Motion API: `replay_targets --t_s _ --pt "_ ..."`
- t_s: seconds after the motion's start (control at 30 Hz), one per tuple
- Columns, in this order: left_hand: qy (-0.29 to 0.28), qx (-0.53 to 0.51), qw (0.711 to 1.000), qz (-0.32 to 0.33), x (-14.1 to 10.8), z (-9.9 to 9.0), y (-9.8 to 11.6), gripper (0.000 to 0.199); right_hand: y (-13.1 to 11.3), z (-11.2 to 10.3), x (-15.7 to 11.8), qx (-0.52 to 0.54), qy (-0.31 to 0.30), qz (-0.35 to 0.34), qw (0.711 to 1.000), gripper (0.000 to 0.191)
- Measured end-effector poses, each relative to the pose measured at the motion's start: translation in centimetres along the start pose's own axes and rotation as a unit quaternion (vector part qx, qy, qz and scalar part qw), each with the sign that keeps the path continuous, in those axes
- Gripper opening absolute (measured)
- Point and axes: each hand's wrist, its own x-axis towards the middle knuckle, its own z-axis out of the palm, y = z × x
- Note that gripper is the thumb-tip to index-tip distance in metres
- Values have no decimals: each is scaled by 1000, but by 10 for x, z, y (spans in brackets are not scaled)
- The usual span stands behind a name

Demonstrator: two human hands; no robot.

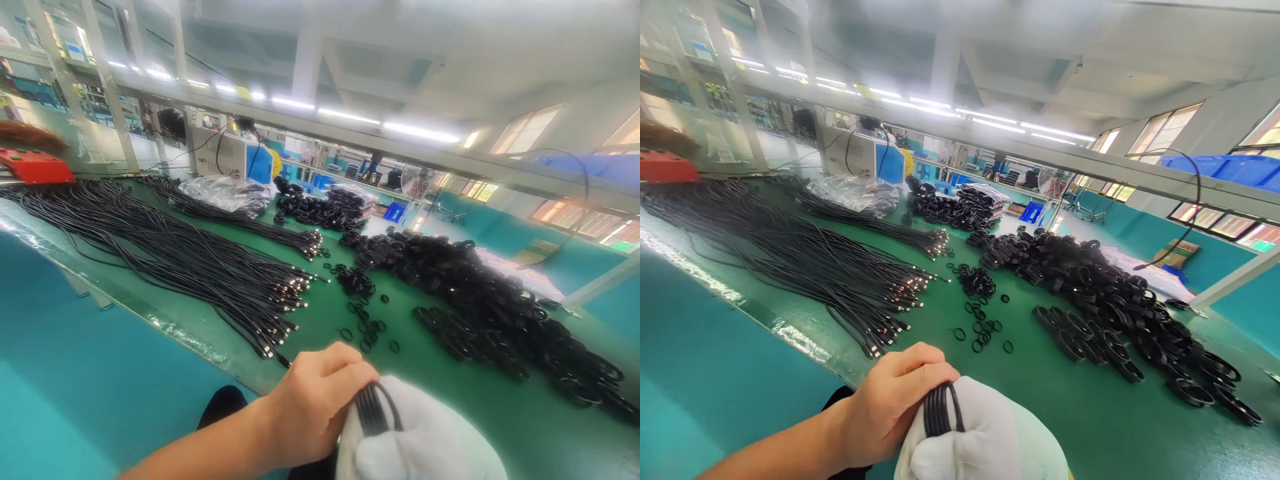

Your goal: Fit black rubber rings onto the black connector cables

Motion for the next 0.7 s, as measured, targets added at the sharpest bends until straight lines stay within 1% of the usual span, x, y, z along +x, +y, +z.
replay_targets --t_s 0.03,0.1,0.2,0.3,0.33,0.37,0.43,0.47,0.5,0.6,0.63,0.7 --pt "12 5 1000 11 0 1 -2 26 -2 2 0 -6 5 2 1000 23" --pt "18 17 999 30 1 1 -5 24 -8 8 0 -17 22 2 1000 28" --pt "4 24 999 41 2 -2 -7 22 -13 16 -4 -19 48 0 999 41" --pt "-6 14 999 36 2 -8 -6 23 -12 14 -13 -18 70 -3 997 51" --pt "-8 12 999 28 2 -10 -5 23 -12 10 -16 -18 99 -12 995 52" --pt "-11 13 1000 18 2 -12 -5 24 -11 6 -19 -18 142 -28 989 52" --pt "-26 27 999 -4 4 -15 -6 26 -14 -2 -24 -24 232 -64 970 49" --pt "-38 36 999 -17 5 -16 -6 26 -16 -4 -24 -36 260 -72 962 47" --pt "-50 43 997 -29 7 -16 -7 27 -19 -4 -23 -59 261 -69 961 47" --pt "-72 37 995 -64 12 -15 -9 30 -28 0 -11 -151 174 -16 973 70" --pt "-73 29 994 -71 14 -15 -9 30 -31 1 -6 -165 150 -12 975 72" --pt "-78 18 993 -84 17 -16 -8 29 -33 -1 4 -157 106 -33 981 63"
